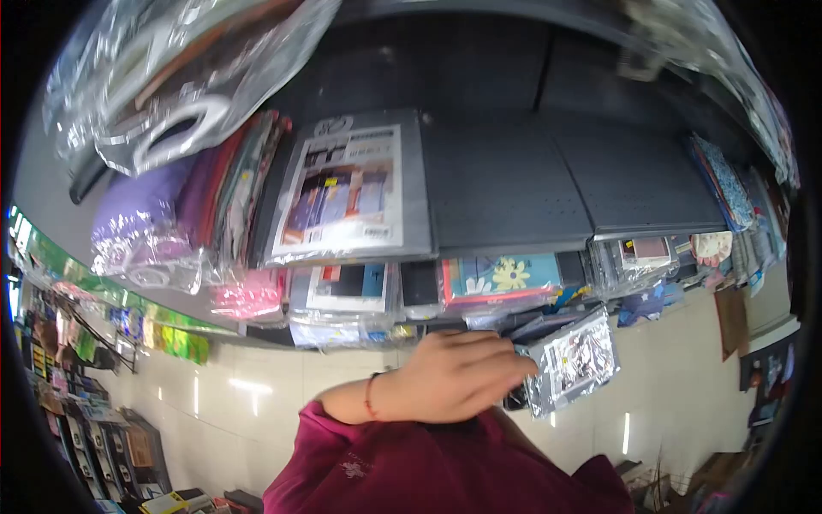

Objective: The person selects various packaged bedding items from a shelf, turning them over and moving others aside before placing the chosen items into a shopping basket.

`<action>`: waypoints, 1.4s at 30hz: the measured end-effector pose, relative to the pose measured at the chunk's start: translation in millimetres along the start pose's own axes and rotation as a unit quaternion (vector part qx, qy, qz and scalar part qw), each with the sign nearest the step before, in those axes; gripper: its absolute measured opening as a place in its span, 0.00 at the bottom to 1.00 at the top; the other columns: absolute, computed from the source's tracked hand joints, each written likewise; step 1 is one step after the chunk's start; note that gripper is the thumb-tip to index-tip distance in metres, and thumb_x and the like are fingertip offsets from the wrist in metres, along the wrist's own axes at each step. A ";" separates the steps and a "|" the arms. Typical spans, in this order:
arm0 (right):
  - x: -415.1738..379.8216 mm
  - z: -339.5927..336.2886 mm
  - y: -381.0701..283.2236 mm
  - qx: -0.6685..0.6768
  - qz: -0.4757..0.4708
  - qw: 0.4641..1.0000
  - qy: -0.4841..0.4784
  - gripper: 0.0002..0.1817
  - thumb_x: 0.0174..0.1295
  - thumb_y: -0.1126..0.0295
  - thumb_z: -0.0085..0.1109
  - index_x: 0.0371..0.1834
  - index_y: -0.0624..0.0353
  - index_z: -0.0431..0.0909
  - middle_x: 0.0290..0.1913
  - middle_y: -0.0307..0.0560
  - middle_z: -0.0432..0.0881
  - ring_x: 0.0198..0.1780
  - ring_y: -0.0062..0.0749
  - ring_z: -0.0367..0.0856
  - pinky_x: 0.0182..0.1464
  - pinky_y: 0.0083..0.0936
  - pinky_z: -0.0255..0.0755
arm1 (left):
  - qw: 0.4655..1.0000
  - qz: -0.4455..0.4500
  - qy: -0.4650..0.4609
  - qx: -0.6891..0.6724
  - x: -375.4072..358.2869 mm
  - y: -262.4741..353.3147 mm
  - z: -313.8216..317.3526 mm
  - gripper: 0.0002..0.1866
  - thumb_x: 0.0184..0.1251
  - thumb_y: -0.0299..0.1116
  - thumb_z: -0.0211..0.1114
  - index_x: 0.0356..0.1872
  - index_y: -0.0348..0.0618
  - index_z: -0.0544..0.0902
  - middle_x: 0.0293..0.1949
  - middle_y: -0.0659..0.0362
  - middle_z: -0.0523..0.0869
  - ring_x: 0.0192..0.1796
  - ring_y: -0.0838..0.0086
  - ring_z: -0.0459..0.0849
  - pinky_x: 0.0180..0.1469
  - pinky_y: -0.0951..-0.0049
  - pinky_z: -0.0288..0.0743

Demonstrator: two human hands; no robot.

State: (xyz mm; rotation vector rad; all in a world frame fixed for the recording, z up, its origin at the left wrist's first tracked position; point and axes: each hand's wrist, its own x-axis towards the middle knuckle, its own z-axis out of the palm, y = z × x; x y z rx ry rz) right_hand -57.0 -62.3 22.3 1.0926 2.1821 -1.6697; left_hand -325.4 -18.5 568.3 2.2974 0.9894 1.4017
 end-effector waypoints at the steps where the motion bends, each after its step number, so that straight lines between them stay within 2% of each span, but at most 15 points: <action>1: 6.6 -9.6 -15.6 0.022 -0.023 0.999 -0.005 0.21 0.68 0.54 0.46 0.49 0.60 0.79 0.49 0.56 0.80 0.51 0.43 0.79 0.55 0.35 0.71 | 0.997 0.072 0.017 0.009 -2.0 12.8 -25.0 0.07 0.60 0.28 0.63 0.38 0.39 0.84 0.28 0.57 0.80 0.25 0.71 0.78 0.25 0.74 0.70; 2: 17.3 -14.6 -26.3 0.048 -0.062 0.997 -0.006 0.21 0.68 0.54 0.47 0.50 0.60 0.79 0.49 0.55 0.80 0.52 0.42 0.78 0.55 0.35 0.70 | 0.993 0.105 0.051 0.017 -1.5 28.6 -46.2 0.03 0.55 0.27 0.65 0.31 0.42 0.84 0.24 0.62 0.77 0.24 0.76 0.75 0.23 0.78 0.64; 4: 27.9 -24.8 -54.8 0.097 -0.114 0.989 0.000 0.21 0.68 0.54 0.48 0.51 0.61 0.79 0.51 0.55 0.79 0.53 0.40 0.78 0.56 0.33 0.70 | 0.981 0.149 0.092 -0.082 -13.9 36.0 -72.9 0.04 0.56 0.31 0.63 0.31 0.46 0.84 0.25 0.61 0.76 0.24 0.76 0.76 0.26 0.76 0.70; 5: 20.0 -46.0 -112.7 0.157 -0.058 0.986 -0.017 0.21 0.67 0.54 0.51 0.52 0.59 0.78 0.51 0.51 0.79 0.54 0.33 0.76 0.57 0.28 0.68 | 0.970 0.173 0.109 -0.129 -20.0 39.8 -86.2 0.04 0.57 0.33 0.62 0.31 0.48 0.84 0.26 0.60 0.75 0.24 0.75 0.76 0.27 0.75 0.73; 8: 22.8 -75.5 -236.8 0.138 -0.074 0.986 0.050 0.18 0.68 0.60 0.53 0.55 0.59 0.74 0.48 0.45 0.80 0.50 0.30 0.79 0.53 0.27 0.72 | 0.927 0.244 0.110 -0.261 -40.2 27.9 -108.3 0.11 0.62 0.32 0.64 0.40 0.34 0.82 0.30 0.56 0.79 0.25 0.73 0.78 0.20 0.78 0.68; 10: 30.7 -98.0 -297.0 0.256 -0.173 0.947 0.092 0.15 0.69 0.64 0.51 0.53 0.61 0.74 0.44 0.45 0.81 0.47 0.27 0.80 0.54 0.26 0.71 | 0.906 0.238 0.161 -0.311 -51.7 26.6 -109.0 0.11 0.62 0.32 0.65 0.38 0.33 0.81 0.26 0.60 0.77 0.20 0.76 0.74 0.15 0.79 0.63; 14: 5.5 -157.9 -428.0 0.316 -0.226 0.898 0.208 0.15 0.66 0.68 0.50 0.52 0.63 0.73 0.38 0.47 0.82 0.44 0.31 0.81 0.53 0.27 0.72 | 0.842 0.166 0.142 -0.493 -79.7 26.9 -127.3 0.10 0.60 0.30 0.65 0.37 0.33 0.81 0.25 0.60 0.76 0.19 0.77 0.73 0.15 0.80 0.62; 16: 12.1 -177.5 -444.8 0.434 -0.254 0.834 0.227 0.19 0.69 0.61 0.46 0.52 0.65 0.73 0.36 0.48 0.82 0.41 0.32 0.82 0.47 0.26 0.76 | 0.800 0.135 0.130 -0.570 -93.7 28.7 -134.3 0.09 0.59 0.29 0.65 0.37 0.33 0.80 0.25 0.60 0.75 0.18 0.77 0.73 0.15 0.79 0.62; 19: 13.8 -195.2 -464.5 0.507 -0.229 0.813 0.172 0.29 0.69 0.49 0.39 0.49 0.69 0.73 0.29 0.47 0.79 0.37 0.34 0.81 0.44 0.28 0.76 | 0.744 0.142 0.133 -0.639 -111.8 27.6 -136.2 0.09 0.58 0.27 0.65 0.37 0.33 0.79 0.25 0.59 0.75 0.18 0.78 0.72 0.15 0.80 0.62; 23: 15.6 -188.9 -491.0 0.469 -0.218 0.838 0.174 0.35 0.70 0.42 0.33 0.45 0.69 0.76 0.28 0.51 0.83 0.28 0.34 0.83 0.29 0.20 0.76 | 0.728 0.175 0.069 -0.659 -123.7 9.1 -154.5 0.09 0.57 0.25 0.65 0.37 0.34 0.77 0.26 0.59 0.76 0.19 0.78 0.72 0.15 0.81 0.61; 30: 30.5 -187.9 -502.4 0.446 -0.171 0.833 0.280 0.31 0.70 0.46 0.38 0.37 0.69 0.76 0.23 0.51 0.82 0.23 0.33 0.82 0.22 0.19 0.71 | 0.744 0.132 0.084 -0.650 -130.1 2.8 -179.4 0.09 0.58 0.27 0.66 0.35 0.35 0.76 0.24 0.60 0.75 0.17 0.79 0.71 0.14 0.82 0.60; 36: 36.9 -175.5 -498.6 0.463 -0.208 0.798 0.325 0.20 0.69 0.57 0.47 0.31 0.65 0.75 0.21 0.50 0.81 0.25 0.33 0.82 0.26 0.23 0.72 | 0.687 0.084 0.040 -0.721 -128.1 8.7 -187.5 0.06 0.64 0.29 0.60 0.29 0.38 0.75 0.22 0.60 0.74 0.16 0.78 0.69 0.13 0.79 0.58; 39: 18.3 -153.5 -485.1 0.459 -0.268 0.800 0.279 0.18 0.65 0.61 0.52 0.40 0.70 0.74 0.27 0.54 0.81 0.29 0.39 0.82 0.32 0.28 0.75 | 0.775 0.163 0.025 -0.610 -131.2 -12.9 -181.9 0.08 0.64 0.29 0.56 0.24 0.41 0.73 0.22 0.61 0.73 0.16 0.78 0.67 0.13 0.78 0.56; 41: -8.8 -130.7 -477.1 0.442 -0.295 0.814 0.234 0.22 0.61 0.62 0.57 0.48 0.73 0.72 0.33 0.58 0.82 0.33 0.44 0.83 0.36 0.32 0.76 | 0.871 0.214 0.055 -0.439 -129.3 -25.9 -184.3 0.08 0.58 0.29 0.57 0.21 0.44 0.71 0.21 0.62 0.72 0.16 0.79 0.66 0.13 0.79 0.55; 42: -19.5 -126.9 -467.3 0.412 -0.324 0.837 0.155 0.28 0.58 0.61 0.60 0.54 0.74 0.68 0.39 0.61 0.80 0.37 0.48 0.82 0.42 0.36 0.75 | 0.916 0.212 0.083 -0.331 -126.2 -25.2 -192.0 0.07 0.54 0.29 0.58 0.20 0.45 0.71 0.21 0.63 0.71 0.16 0.80 0.65 0.13 0.79 0.54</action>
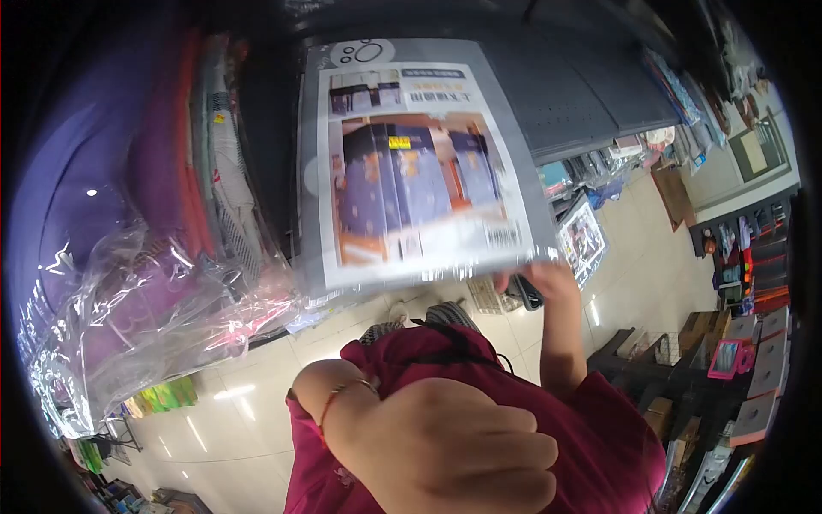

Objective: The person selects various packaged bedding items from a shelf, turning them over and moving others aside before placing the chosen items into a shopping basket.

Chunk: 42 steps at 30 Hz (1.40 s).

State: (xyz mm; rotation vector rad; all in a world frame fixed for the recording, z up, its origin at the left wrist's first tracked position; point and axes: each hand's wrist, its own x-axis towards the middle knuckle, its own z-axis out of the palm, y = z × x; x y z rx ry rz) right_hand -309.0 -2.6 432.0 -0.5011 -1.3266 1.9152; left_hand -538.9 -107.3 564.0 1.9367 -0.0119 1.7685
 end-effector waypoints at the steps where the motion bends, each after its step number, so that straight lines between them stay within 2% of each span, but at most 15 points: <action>1: -16.5 -9.4 -0.7 -0.003 0.013 0.996 -0.089 0.34 0.54 0.61 0.64 0.59 0.74 0.65 0.45 0.64 0.79 0.42 0.53 0.82 0.47 0.39 0.74 | 0.998 0.004 0.001 0.064 3.4 3.2 2.8 0.07 0.50 0.31 0.59 0.19 0.46 0.69 0.21 0.64 0.70 0.16 0.81 0.64 0.13 0.80 0.52; 4: -39.5 -39.8 13.5 0.074 0.061 0.965 -0.243 0.43 0.52 0.55 0.64 0.65 0.74 0.59 0.60 0.67 0.70 0.62 0.55 0.69 0.61 0.48 0.63 | 0.978 0.013 -0.043 0.204 11.2 12.6 5.1 0.10 0.41 0.33 0.61 0.16 0.49 0.66 0.19 0.66 0.68 0.17 0.82 0.62 0.14 0.82 0.46; 7: -47.8 -45.5 17.7 0.123 -0.005 0.987 -0.101 0.41 0.57 0.53 0.60 0.66 0.73 0.58 0.61 0.62 0.71 0.62 0.50 0.70 0.60 0.44 0.65 | 0.948 0.066 -0.164 0.264 20.8 11.5 -11.7 0.12 0.45 0.31 0.61 0.15 0.50 0.65 0.19 0.66 0.69 0.19 0.82 0.64 0.16 0.83 0.49; 11: -23.9 -58.2 7.0 0.161 0.057 0.985 0.029 0.35 0.63 0.58 0.56 0.67 0.70 0.57 0.61 0.55 0.72 0.59 0.38 0.75 0.57 0.33 0.70 | 0.939 -0.022 -0.096 0.330 1.5 23.6 2.4 0.04 0.48 0.32 0.63 0.25 0.56 0.77 0.23 0.64 0.74 0.22 0.77 0.71 0.30 0.74 0.65; 13: 5.9 -42.9 -4.4 0.051 0.089 0.990 0.099 0.32 0.65 0.62 0.55 0.67 0.68 0.59 0.60 0.53 0.73 0.57 0.32 0.76 0.56 0.29 0.71 | 0.885 -0.082 0.071 0.454 -36.9 9.1 21.6 0.06 0.46 0.34 0.62 0.29 0.56 0.79 0.21 0.64 0.75 0.21 0.73 0.73 0.33 0.70 0.68; 15: 24.2 -31.0 -4.9 -0.056 0.095 0.984 0.142 0.29 0.66 0.64 0.55 0.67 0.65 0.60 0.58 0.51 0.74 0.55 0.28 0.76 0.55 0.26 0.72 | 0.882 -0.212 0.098 0.410 -49.8 1.8 7.3 0.06 0.47 0.31 0.61 0.25 0.46 0.73 0.19 0.64 0.73 0.19 0.70 0.70 0.26 0.68 0.65; 19: 19.8 -22.2 1.4 -0.236 -0.028 0.954 0.180 0.23 0.68 0.64 0.53 0.62 0.63 0.64 0.49 0.45 0.79 0.46 0.26 0.77 0.50 0.27 0.73 | 0.656 -0.348 0.303 0.597 -128.3 3.3 -2.0 0.12 0.75 0.35 0.45 0.31 0.39 0.69 0.30 0.60 0.70 0.35 0.75 0.69 0.40 0.75 0.64; 22: -15.6 -22.9 -25.3 -0.277 -0.015 0.953 0.126 0.20 0.68 0.64 0.51 0.59 0.64 0.66 0.41 0.47 0.81 0.40 0.29 0.79 0.43 0.32 0.74 | 0.680 -0.463 0.347 0.450 -180.2 11.8 -11.3 0.27 0.75 0.52 0.42 0.61 0.41 0.69 0.57 0.53 0.75 0.52 0.68 0.76 0.54 0.68 0.68; 25: -60.3 -50.1 -40.0 -0.303 0.025 0.951 0.064 0.20 0.68 0.63 0.52 0.59 0.62 0.66 0.40 0.51 0.82 0.39 0.32 0.81 0.42 0.35 0.73 | 0.683 -0.551 0.457 0.147 -218.5 -10.6 -28.3 0.37 0.71 0.64 0.33 0.68 0.48 0.64 0.64 0.47 0.69 0.65 0.53 0.68 0.63 0.54 0.62; 26: -76.9 -63.8 -39.0 -0.326 0.027 0.944 0.047 0.21 0.68 0.63 0.52 0.59 0.62 0.66 0.40 0.51 0.82 0.39 0.33 0.81 0.41 0.35 0.73 | 0.714 -0.568 0.399 0.091 -188.1 -26.7 -3.1 0.37 0.70 0.65 0.32 0.69 0.50 0.61 0.66 0.45 0.66 0.66 0.53 0.66 0.65 0.54 0.60; 29: -135.9 -85.0 -54.2 -0.279 0.035 0.955 0.091 0.24 0.67 0.63 0.53 0.62 0.63 0.65 0.47 0.54 0.80 0.45 0.37 0.80 0.47 0.34 0.72 | 0.709 -0.547 0.173 0.410 -126.1 -69.0 72.2 0.33 0.73 0.46 0.52 0.70 0.37 0.56 0.68 0.44 0.61 0.68 0.57 0.63 0.68 0.59 0.57; 33: -215.7 -126.3 -22.0 -0.200 -0.073 0.912 0.350 0.28 0.65 0.67 0.56 0.66 0.65 0.61 0.59 0.58 0.73 0.59 0.37 0.73 0.60 0.31 0.65 | 0.775 -0.481 0.196 0.360 -117.3 -125.6 136.5 0.34 0.69 0.32 0.59 0.69 0.33 0.53 0.67 0.44 0.61 0.66 0.59 0.65 0.66 0.61 0.61; 35: -246.1 -142.8 -3.3 -0.154 -0.122 0.829 0.523 0.30 0.64 0.70 0.57 0.68 0.66 0.59 0.63 0.58 0.69 0.64 0.37 0.68 0.65 0.31 0.60 | 0.761 -0.581 0.144 0.251 -122.2 -160.3 165.0 0.32 0.67 0.27 0.59 0.68 0.32 0.55 0.64 0.45 0.64 0.61 0.59 0.70 0.61 0.63 0.68; 37: -281.1 -167.4 18.1 -0.146 -0.071 0.788 0.593 0.31 0.63 0.72 0.56 0.69 0.65 0.57 0.62 0.57 0.71 0.64 0.36 0.68 0.65 0.30 0.61 | 0.730 -0.598 -0.037 0.330 -132.1 -204.7 203.5 0.31 0.66 0.27 0.59 0.67 0.31 0.57 0.61 0.46 0.68 0.57 0.60 0.74 0.56 0.64 0.72; 42: -339.6 -238.6 78.7 -0.147 0.044 0.693 0.705 0.31 0.63 0.74 0.53 0.70 0.63 0.56 0.59 0.56 0.73 0.61 0.36 0.71 0.62 0.29 0.64 | 0.773 -0.576 -0.173 0.200 -186.3 -346.5 290.6 0.24 0.67 0.37 0.60 0.59 0.32 0.71 0.49 0.39 0.81 0.51 0.52 0.81 0.53 0.64 0.73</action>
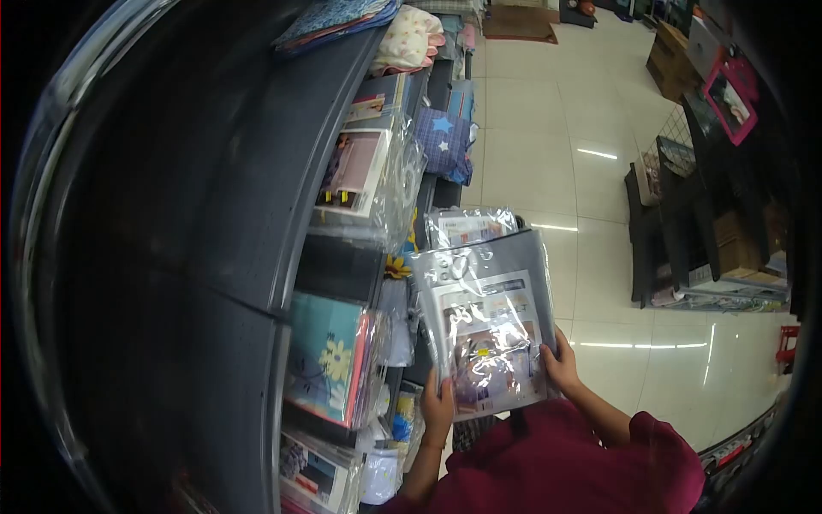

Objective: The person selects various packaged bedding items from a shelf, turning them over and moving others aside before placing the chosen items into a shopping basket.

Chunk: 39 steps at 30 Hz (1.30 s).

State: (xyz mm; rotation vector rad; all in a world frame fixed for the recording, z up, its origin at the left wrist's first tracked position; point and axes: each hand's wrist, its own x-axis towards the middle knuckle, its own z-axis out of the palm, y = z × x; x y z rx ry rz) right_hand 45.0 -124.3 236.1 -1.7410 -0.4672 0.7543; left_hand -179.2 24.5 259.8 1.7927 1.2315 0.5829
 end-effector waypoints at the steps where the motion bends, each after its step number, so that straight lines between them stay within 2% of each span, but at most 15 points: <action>1: 15.2 -1.7 10.5 -0.006 0.018 1.000 0.011 0.31 0.64 0.74 0.53 0.70 0.63 0.56 0.60 0.56 0.73 0.61 0.36 0.71 0.63 0.29 0.64 | 0.998 0.047 -0.006 0.029 23.5 -15.3 18.7 0.23 0.67 0.38 0.60 0.58 0.33 0.72 0.49 0.38 0.81 0.50 0.49 0.82 0.52 0.63 0.74; 5: 100.4 16.3 52.0 -0.049 -0.006 0.997 0.063 0.30 0.63 0.74 0.51 0.69 0.61 0.57 0.57 0.62 0.75 0.58 0.42 0.76 0.58 0.32 0.69 | 0.992 0.016 -0.092 0.085 123.4 -12.5 50.3 0.29 0.67 0.42 0.58 0.64 0.36 0.66 0.49 0.36 0.80 0.50 0.44 0.80 0.50 0.57 0.74; 6: 122.6 23.1 47.5 -0.025 0.100 0.994 0.030 0.32 0.62 0.73 0.51 0.70 0.61 0.54 0.57 0.67 0.74 0.57 0.49 0.76 0.56 0.35 0.71 | 0.988 -0.026 -0.098 0.117 147.4 -10.8 59.2 0.30 0.67 0.43 0.58 0.65 0.37 0.65 0.50 0.36 0.79 0.51 0.44 0.79 0.51 0.57 0.73; 7: 148.1 32.1 69.5 -0.089 0.086 0.992 0.017 0.35 0.60 0.70 0.53 0.71 0.61 0.51 0.58 0.69 0.72 0.57 0.53 0.75 0.54 0.40 0.72 | 0.981 -0.067 -0.102 0.151 166.0 -16.0 67.3 0.31 0.67 0.44 0.58 0.67 0.39 0.63 0.51 0.36 0.78 0.53 0.44 0.77 0.53 0.57 0.72; 8: 170.3 43.9 99.8 -0.167 0.067 0.983 0.022 0.37 0.58 0.69 0.55 0.71 0.61 0.51 0.57 0.69 0.71 0.56 0.55 0.75 0.54 0.42 0.72 | 0.973 0.042 -0.002 0.227 176.7 -65.5 89.3 0.31 0.67 0.43 0.58 0.67 0.41 0.63 0.53 0.36 0.76 0.56 0.45 0.75 0.55 0.59 0.71; 11: 208.8 64.3 129.9 -0.343 0.096 0.934 -0.016 0.38 0.53 0.68 0.58 0.69 0.61 0.54 0.56 0.64 0.71 0.54 0.56 0.75 0.52 0.47 0.73 | 0.929 0.079 -0.016 0.362 175.7 -57.6 92.1 0.22 0.68 0.39 0.55 0.58 0.39 0.71 0.54 0.40 0.75 0.57 0.47 0.73 0.56 0.60 0.70; 18: 216.5 66.9 111.9 -0.450 0.092 0.888 -0.014 0.28 0.49 0.66 0.61 0.55 0.58 0.66 0.49 0.56 0.72 0.52 0.53 0.75 0.48 0.48 0.74 | 0.973 -0.050 -0.195 0.116 61.8 -50.4 67.3 0.10 0.68 0.31 0.50 0.41 0.40 0.79 0.38 0.49 0.83 0.44 0.55 0.81 0.47 0.60 0.74; 23: 184.7 74.6 100.2 -0.273 -0.180 0.944 0.036 0.18 0.54 0.76 0.54 0.50 0.61 0.71 0.48 0.56 0.75 0.49 0.51 0.76 0.47 0.44 0.72 | 0.971 -0.129 -0.178 0.096 3.8 -24.2 47.5 0.12 0.68 0.37 0.54 0.38 0.39 0.81 0.36 0.52 0.85 0.41 0.59 0.84 0.43 0.64 0.75; 26: 149.7 109.8 80.6 -0.094 -0.100 0.985 -0.104 0.08 0.63 0.78 0.49 0.44 0.62 0.73 0.40 0.46 0.80 0.40 0.29 0.79 0.42 0.24 0.72 | 0.971 -0.179 -0.159 0.022 -7.8 -14.4 50.7 0.17 0.68 0.45 0.58 0.36 0.39 0.81 0.31 0.54 0.86 0.35 0.65 0.85 0.38 0.68 0.76; 28: 118.4 148.3 54.0 0.181 0.021 0.959 -0.219 0.06 0.64 0.77 0.48 0.42 0.62 0.74 0.37 0.44 0.80 0.39 0.28 0.80 0.43 0.25 0.75 | 0.966 -0.179 -0.140 -0.124 -15.7 -14.9 62.9 0.23 0.68 0.51 0.59 0.38 0.36 0.80 0.30 0.56 0.85 0.33 0.72 0.83 0.38 0.71 0.75; 30: 88.6 177.6 15.7 0.298 0.100 0.886 -0.340 0.08 0.62 0.76 0.50 0.43 0.64 0.74 0.35 0.47 0.80 0.39 0.32 0.81 0.47 0.26 0.76 | 0.961 -0.158 -0.156 -0.167 -20.5 -1.1 72.5 0.25 0.67 0.52 0.59 0.40 0.33 0.77 0.31 0.55 0.84 0.34 0.74 0.82 0.38 0.72 0.75; 33: 55.9 219.5 -35.4 0.305 0.131 0.831 -0.447 0.08 0.63 0.72 0.52 0.42 0.61 0.76 0.34 0.44 0.80 0.36 0.30 0.80 0.43 0.28 0.76 | 0.945 -0.179 -0.101 -0.256 -24.2 27.8 65.5 0.32 0.66 0.56 0.60 0.47 0.29 0.73 0.36 0.55 0.82 0.37 0.76 0.80 0.40 0.75 0.74; 35: 53.3 236.1 -45.6 0.337 0.212 0.802 -0.445 0.07 0.63 0.72 0.52 0.41 0.60 0.76 0.32 0.42 0.78 0.35 0.28 0.78 0.42 0.26 0.75 | 0.930 -0.125 0.035 -0.344 -33.1 12.8 85.6 0.32 0.66 0.56 0.59 0.51 0.31 0.72 0.38 0.58 0.81 0.39 0.78 0.78 0.42 0.77 0.73; 36: 52.4 244.8 -48.2 0.353 0.253 0.787 -0.438 0.06 0.63 0.72 0.52 0.40 0.60 0.76 0.31 0.41 0.78 0.35 0.28 0.77 0.41 0.24 0.74 | 0.947 -0.191 -0.039 -0.256 -35.8 35.4 55.6 0.34 0.67 0.53 0.59 0.58 0.30 0.69 0.43 0.57 0.80 0.44 0.77 0.78 0.48 0.76 0.73; 39: 59.6 261.6 -45.0 0.358 0.288 0.798 -0.390 0.05 0.62 0.71 0.53 0.38 0.57 0.77 0.30 0.38 0.76 0.34 0.25 0.75 0.40 0.22 0.72 | 0.938 -0.194 -0.026 -0.286 -44.6 33.0 68.1 0.35 0.68 0.52 0.59 0.61 0.29 0.66 0.49 0.54 0.79 0.51 0.75 0.76 0.53 0.75 0.71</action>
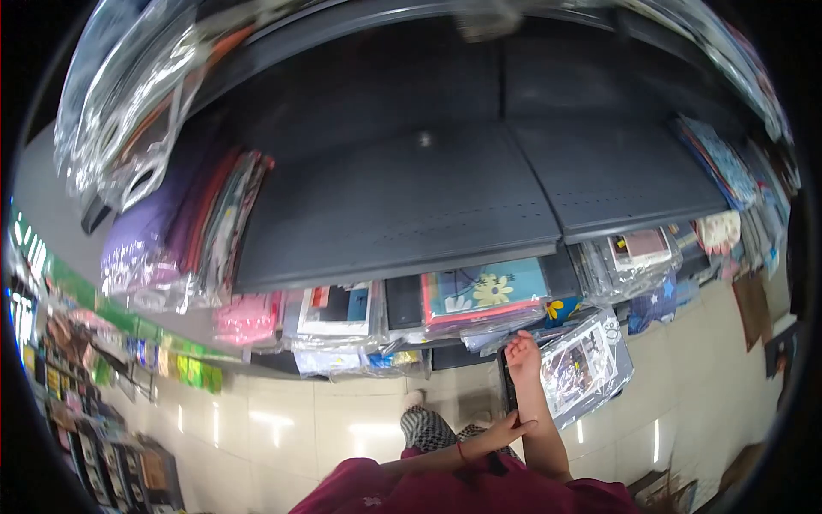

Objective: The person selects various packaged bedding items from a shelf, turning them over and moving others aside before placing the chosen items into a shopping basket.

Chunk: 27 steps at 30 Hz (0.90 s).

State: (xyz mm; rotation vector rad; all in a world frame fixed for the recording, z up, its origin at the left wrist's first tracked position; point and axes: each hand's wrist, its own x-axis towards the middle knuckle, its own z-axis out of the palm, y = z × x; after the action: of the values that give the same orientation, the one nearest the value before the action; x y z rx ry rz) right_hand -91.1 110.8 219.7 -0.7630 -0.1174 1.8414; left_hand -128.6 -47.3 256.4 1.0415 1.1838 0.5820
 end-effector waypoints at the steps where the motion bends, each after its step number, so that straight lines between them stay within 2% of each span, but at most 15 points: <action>1: 7.0 -6.0 0.0 -0.007 0.011 1.000 -0.004 0.05 0.62 0.69 0.54 0.38 0.54 0.77 0.30 0.36 0.75 0.34 0.23 0.74 0.40 0.21 0.72 | 0.993 0.001 -0.041 -0.115 15.0 -35.4 10.5 0.34 0.69 0.51 0.58 0.62 0.28 0.65 0.54 0.53 0.77 0.55 0.72 0.75 0.56 0.73 0.69; 4: 10.4 -7.5 -2.6 -0.001 -0.004 0.999 0.036 0.04 0.61 0.69 0.54 0.37 0.52 0.78 0.30 0.34 0.75 0.33 0.24 0.74 0.41 0.23 0.73 | 0.984 0.023 -0.077 -0.156 -2.3 -24.3 6.8 0.34 0.69 0.51 0.58 0.61 0.28 0.64 0.54 0.52 0.77 0.56 0.71 0.75 0.58 0.73 0.69; 7: 4.4 1.3 -7.6 0.022 -0.015 0.996 0.082 0.05 0.60 0.71 0.55 0.38 0.53 0.78 0.28 0.35 0.76 0.30 0.25 0.73 0.38 0.23 0.73 | 0.986 -0.002 -0.130 -0.101 -25.4 -8.2 -7.7 0.32 0.69 0.48 0.59 0.60 0.28 0.65 0.54 0.52 0.77 0.57 0.72 0.75 0.58 0.74 0.70; 10: -6.8 1.6 -16.1 0.043 -0.058 0.994 0.079 0.07 0.60 0.72 0.54 0.40 0.54 0.78 0.28 0.36 0.77 0.28 0.26 0.74 0.36 0.24 0.74 | 0.959 -0.004 -0.276 -0.068 -47.9 -6.8 -26.8 0.28 0.71 0.47 0.57 0.57 0.29 0.69 0.52 0.51 0.79 0.52 0.73 0.79 0.51 0.75 0.74; 11: -10.7 -2.6 -19.9 0.035 -0.065 0.994 0.078 0.07 0.60 0.72 0.54 0.40 0.54 0.78 0.29 0.36 0.76 0.31 0.26 0.74 0.37 0.24 0.73 | 0.939 0.022 -0.344 0.018 -54.7 -3.5 -39.0 0.23 0.72 0.44 0.55 0.55 0.32 0.73 0.49 0.54 0.81 0.48 0.74 0.81 0.49 0.76 0.75; 13: -34.9 -12.3 -27.3 0.022 -0.085 0.993 0.082 0.07 0.60 0.71 0.54 0.40 0.55 0.77 0.29 0.37 0.76 0.32 0.26 0.75 0.38 0.23 0.73 | 0.912 0.144 -0.361 0.128 -78.1 6.2 -63.5 0.17 0.74 0.41 0.52 0.52 0.40 0.77 0.45 0.58 0.83 0.47 0.75 0.81 0.48 0.77 0.75; 14: -53.3 -16.6 -28.4 0.016 -0.098 0.992 0.083 0.07 0.61 0.70 0.53 0.40 0.56 0.77 0.29 0.38 0.76 0.32 0.26 0.75 0.38 0.22 0.73 | 0.915 0.023 -0.402 0.022 -91.7 22.5 -77.6 0.15 0.75 0.38 0.50 0.51 0.38 0.77 0.43 0.56 0.84 0.45 0.76 0.82 0.48 0.76 0.76; 15: -73.1 -22.9 -26.2 0.002 -0.115 0.989 0.092 0.07 0.62 0.70 0.51 0.41 0.57 0.76 0.29 0.39 0.77 0.32 0.26 0.76 0.37 0.22 0.74 | 0.903 0.078 -0.423 -0.007 -88.3 3.1 -87.8 0.14 0.75 0.35 0.49 0.47 0.36 0.77 0.38 0.56 0.85 0.42 0.76 0.83 0.48 0.76 0.76; 17: -118.4 -41.1 -13.8 -0.030 -0.146 0.981 0.126 0.09 0.65 0.68 0.48 0.41 0.59 0.75 0.29 0.41 0.78 0.30 0.26 0.77 0.36 0.22 0.74 | 0.911 0.088 -0.402 0.030 -94.3 23.7 -121.0 0.12 0.76 0.34 0.48 0.40 0.36 0.78 0.26 0.59 0.84 0.33 0.77 0.83 0.39 0.77 0.75; 19: -157.9 -87.9 16.4 -0.063 -0.172 0.969 0.167 0.10 0.64 0.67 0.48 0.40 0.61 0.76 0.28 0.42 0.78 0.27 0.27 0.76 0.34 0.23 0.74 | 0.924 0.063 -0.374 0.051 -84.0 15.5 -151.5 0.11 0.75 0.31 0.48 0.37 0.37 0.78 0.19 0.63 0.78 0.22 0.82 0.76 0.27 0.80 0.69; 21: -207.4 -125.1 59.3 -0.156 -0.158 0.941 0.255 0.11 0.64 0.65 0.49 0.40 0.61 0.76 0.28 0.44 0.79 0.29 0.28 0.78 0.34 0.23 0.73 | 0.945 -0.013 -0.320 0.071 -74.8 3.1 -182.5 0.10 0.73 0.32 0.51 0.36 0.39 0.79 0.18 0.68 0.74 0.18 0.85 0.68 0.20 0.79 0.63; 22: -236.2 -140.8 83.4 -0.226 -0.126 0.914 0.312 0.13 0.64 0.63 0.50 0.41 0.61 0.76 0.30 0.45 0.79 0.32 0.29 0.79 0.36 0.23 0.73 | 0.966 0.002 -0.237 0.104 -62.5 -29.4 -196.7 0.12 0.73 0.35 0.51 0.31 0.40 0.78 0.17 0.66 0.74 0.18 0.83 0.69 0.20 0.76 0.64; 24: -276.5 -198.3 153.7 -0.455 -0.081 0.779 0.423 0.17 0.61 0.60 0.52 0.42 0.63 0.78 0.33 0.49 0.82 0.35 0.31 0.80 0.37 0.25 0.74 | 0.942 0.090 -0.121 0.299 -60.1 -20.4 -206.6 0.22 0.73 0.43 0.47 0.23 0.39 0.76 0.14 0.56 0.75 0.18 0.68 0.76 0.23 0.64 0.68; 26: -311.1 -222.3 207.7 -0.516 0.004 0.706 0.485 0.19 0.60 0.60 0.53 0.44 0.65 0.79 0.37 0.53 0.84 0.39 0.35 0.82 0.40 0.28 0.75 | 0.937 -0.013 -0.139 0.319 -51.4 -34.1 -220.2 0.22 0.73 0.44 0.47 0.25 0.39 0.80 0.19 0.54 0.80 0.21 0.64 0.80 0.27 0.64 0.71; 27: -327.1 -229.2 211.1 -0.427 -0.002 0.753 0.500 0.19 0.58 0.59 0.53 0.43 0.64 0.80 0.37 0.57 0.84 0.39 0.38 0.83 0.42 0.31 0.76 | 0.929 -0.013 -0.178 0.323 -45.0 -49.7 -221.9 0.21 0.72 0.44 0.48 0.27 0.39 0.81 0.22 0.53 0.82 0.25 0.64 0.81 0.31 0.64 0.72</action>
State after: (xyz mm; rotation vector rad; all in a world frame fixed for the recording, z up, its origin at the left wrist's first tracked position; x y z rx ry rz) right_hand -67.6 -322.7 94.7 -2.2890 -0.2615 1.0651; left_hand -358.0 -29.9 227.9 1.6063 1.0762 -0.0492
